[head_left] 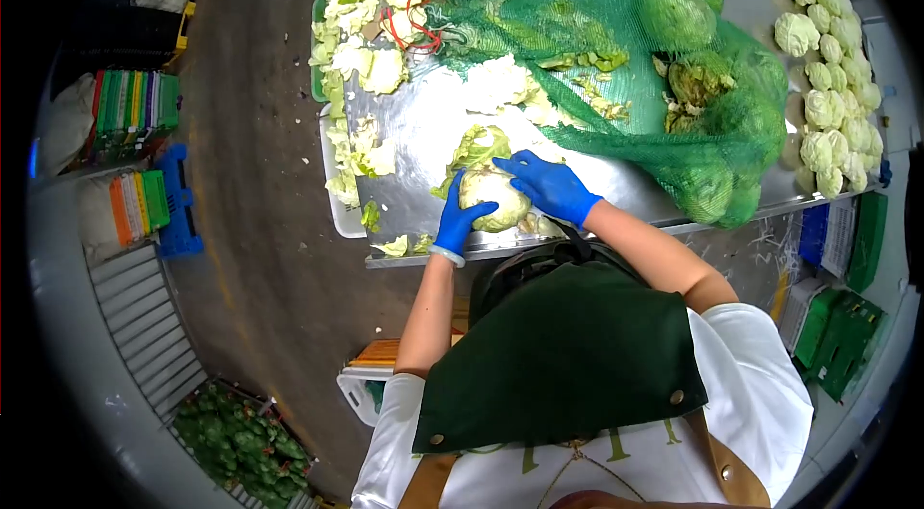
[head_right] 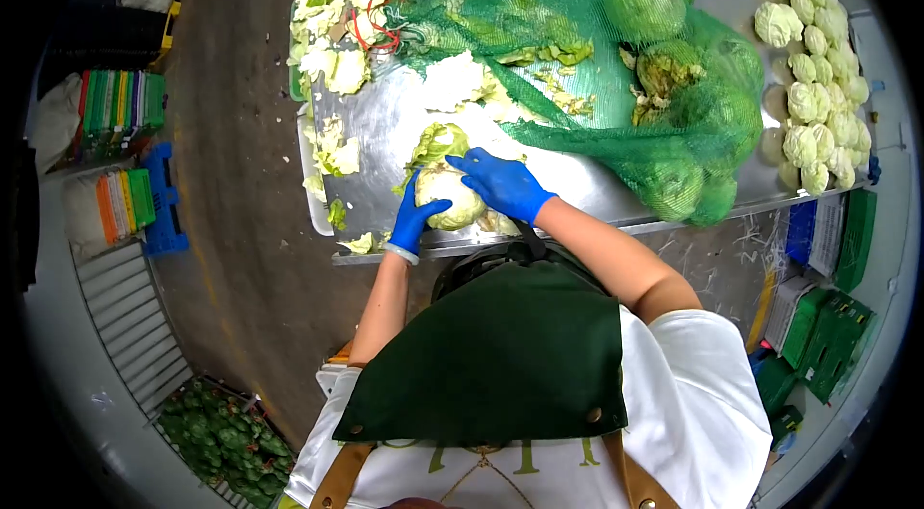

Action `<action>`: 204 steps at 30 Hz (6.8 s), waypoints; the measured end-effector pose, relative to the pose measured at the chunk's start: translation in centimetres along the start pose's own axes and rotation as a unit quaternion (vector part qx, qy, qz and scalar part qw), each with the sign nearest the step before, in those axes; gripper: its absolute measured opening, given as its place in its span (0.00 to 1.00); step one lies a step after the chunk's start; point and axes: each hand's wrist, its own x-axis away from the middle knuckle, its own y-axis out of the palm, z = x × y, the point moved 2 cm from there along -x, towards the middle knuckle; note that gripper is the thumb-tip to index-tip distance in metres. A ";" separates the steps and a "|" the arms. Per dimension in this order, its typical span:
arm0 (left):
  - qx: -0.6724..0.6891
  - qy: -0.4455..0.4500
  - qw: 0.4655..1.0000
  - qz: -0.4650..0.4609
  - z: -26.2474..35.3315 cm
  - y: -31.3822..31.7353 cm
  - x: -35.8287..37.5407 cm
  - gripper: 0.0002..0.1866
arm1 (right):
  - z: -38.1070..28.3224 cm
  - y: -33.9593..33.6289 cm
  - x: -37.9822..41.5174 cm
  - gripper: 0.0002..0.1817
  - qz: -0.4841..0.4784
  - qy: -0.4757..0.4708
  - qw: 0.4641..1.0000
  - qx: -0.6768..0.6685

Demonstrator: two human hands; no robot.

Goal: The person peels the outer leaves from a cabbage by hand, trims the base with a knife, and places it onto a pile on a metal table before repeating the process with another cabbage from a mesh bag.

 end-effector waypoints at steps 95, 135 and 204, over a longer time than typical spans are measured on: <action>-0.032 0.152 0.977 0.143 -3.6 -1.1 6.9 0.46 | 3.1 6.2 -2.7 0.20 0.018 0.171 0.985 0.000; -0.361 -0.009 0.905 0.226 3.1 2.9 3.7 0.61 | -1.4 3.5 0.9 0.34 0.055 -0.042 0.966 0.249; 0.179 0.180 0.967 0.012 2.5 -3.1 6.6 0.60 | 5.6 1.8 -9.2 0.24 0.073 0.203 0.976 -0.024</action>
